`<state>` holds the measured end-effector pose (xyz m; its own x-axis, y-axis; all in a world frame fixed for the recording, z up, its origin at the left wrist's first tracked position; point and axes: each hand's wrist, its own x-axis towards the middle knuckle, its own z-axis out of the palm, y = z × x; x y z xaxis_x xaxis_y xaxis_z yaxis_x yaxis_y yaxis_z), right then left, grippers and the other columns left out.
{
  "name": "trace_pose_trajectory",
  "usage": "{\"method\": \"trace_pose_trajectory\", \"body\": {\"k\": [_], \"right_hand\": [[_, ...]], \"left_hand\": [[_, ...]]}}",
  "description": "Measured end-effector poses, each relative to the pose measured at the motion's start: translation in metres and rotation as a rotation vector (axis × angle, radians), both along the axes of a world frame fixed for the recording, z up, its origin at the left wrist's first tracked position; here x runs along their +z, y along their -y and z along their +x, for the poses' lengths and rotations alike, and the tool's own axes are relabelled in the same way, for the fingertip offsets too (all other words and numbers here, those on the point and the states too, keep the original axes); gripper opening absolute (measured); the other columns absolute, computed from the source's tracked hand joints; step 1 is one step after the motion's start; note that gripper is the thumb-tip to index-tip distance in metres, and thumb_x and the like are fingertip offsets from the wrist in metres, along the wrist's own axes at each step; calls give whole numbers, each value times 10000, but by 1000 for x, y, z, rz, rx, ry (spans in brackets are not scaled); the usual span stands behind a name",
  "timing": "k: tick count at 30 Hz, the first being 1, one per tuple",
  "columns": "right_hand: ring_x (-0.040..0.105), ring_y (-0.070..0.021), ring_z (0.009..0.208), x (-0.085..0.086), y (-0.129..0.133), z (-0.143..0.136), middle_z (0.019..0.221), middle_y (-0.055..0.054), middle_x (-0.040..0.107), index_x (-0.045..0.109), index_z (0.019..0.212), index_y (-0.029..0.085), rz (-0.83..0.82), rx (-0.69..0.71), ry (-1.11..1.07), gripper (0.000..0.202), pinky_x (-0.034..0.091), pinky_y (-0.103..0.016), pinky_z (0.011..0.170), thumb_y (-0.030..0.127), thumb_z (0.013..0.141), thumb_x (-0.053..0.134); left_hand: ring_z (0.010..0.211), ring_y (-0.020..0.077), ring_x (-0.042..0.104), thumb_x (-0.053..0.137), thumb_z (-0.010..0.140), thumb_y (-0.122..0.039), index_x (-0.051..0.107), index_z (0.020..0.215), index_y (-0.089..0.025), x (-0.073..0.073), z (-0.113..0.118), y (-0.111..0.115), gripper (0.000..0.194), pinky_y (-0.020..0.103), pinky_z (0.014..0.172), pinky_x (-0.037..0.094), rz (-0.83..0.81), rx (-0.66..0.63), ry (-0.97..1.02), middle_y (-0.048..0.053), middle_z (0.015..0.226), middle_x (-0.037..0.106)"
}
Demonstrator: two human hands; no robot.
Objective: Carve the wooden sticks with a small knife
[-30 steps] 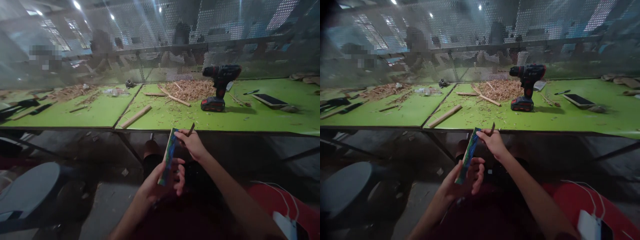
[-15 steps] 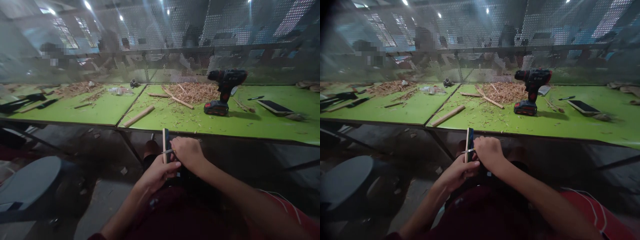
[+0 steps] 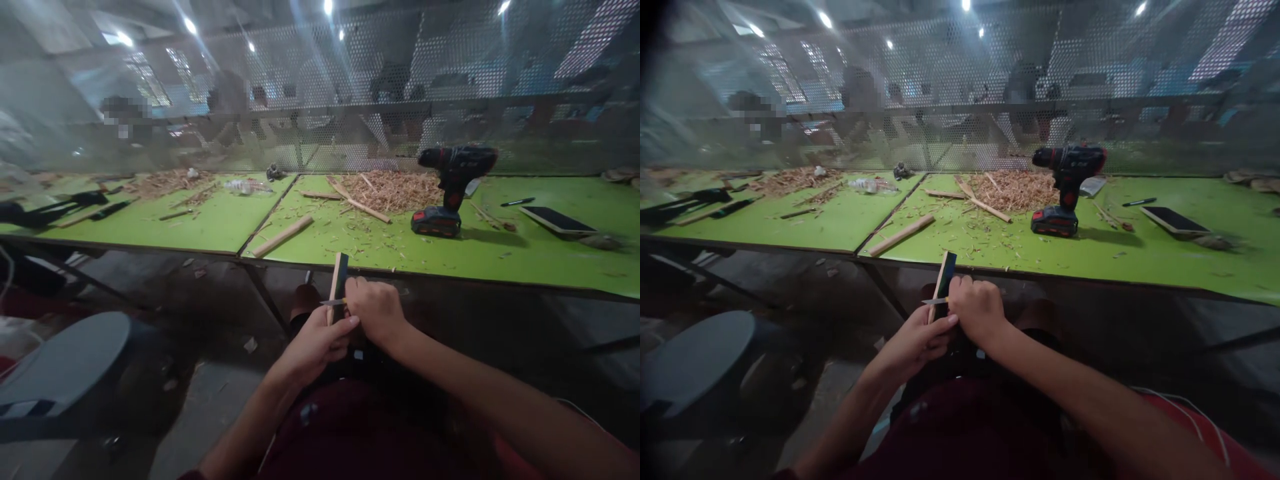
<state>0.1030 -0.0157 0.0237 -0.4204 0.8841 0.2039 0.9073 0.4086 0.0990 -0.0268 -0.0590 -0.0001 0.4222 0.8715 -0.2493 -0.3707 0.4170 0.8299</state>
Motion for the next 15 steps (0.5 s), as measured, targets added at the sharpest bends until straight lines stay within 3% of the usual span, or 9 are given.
{"method": "trace_pose_trajectory", "body": {"k": [7, 12, 15], "right_hand": [[584, -181, 627, 2, -12, 3, 802, -159, 686, 692, 905, 112, 2, -53, -94, 280, 297, -291, 561, 80, 907, 414], [594, -210, 672, 6, -18, 4, 807, -187, 688, 704, 918, 100, -30, -15, -167, 306, 353, -313, 603, 47, 890, 404], [599, -215, 703, 10, -34, 12, 787, -177, 688, 713, 885, 105, -22, -54, -231, 295, 371, -310, 627, 38, 869, 426]], "left_hand": [[464, 20, 180, 764, 759, -418, 412, 821, -203, 1, 8, -2, 417, 147, 383, 102, 50, 79, -82, -108, 620, 262], [463, 26, 205, 747, 751, -483, 382, 798, -213, -4, 10, -6, 457, 145, 386, 117, 60, 107, -110, -112, 597, 272], [462, 26, 206, 757, 738, -482, 379, 792, -215, -4, 13, -2, 466, 148, 389, 121, 39, 80, -117, -113, 587, 275]]}}
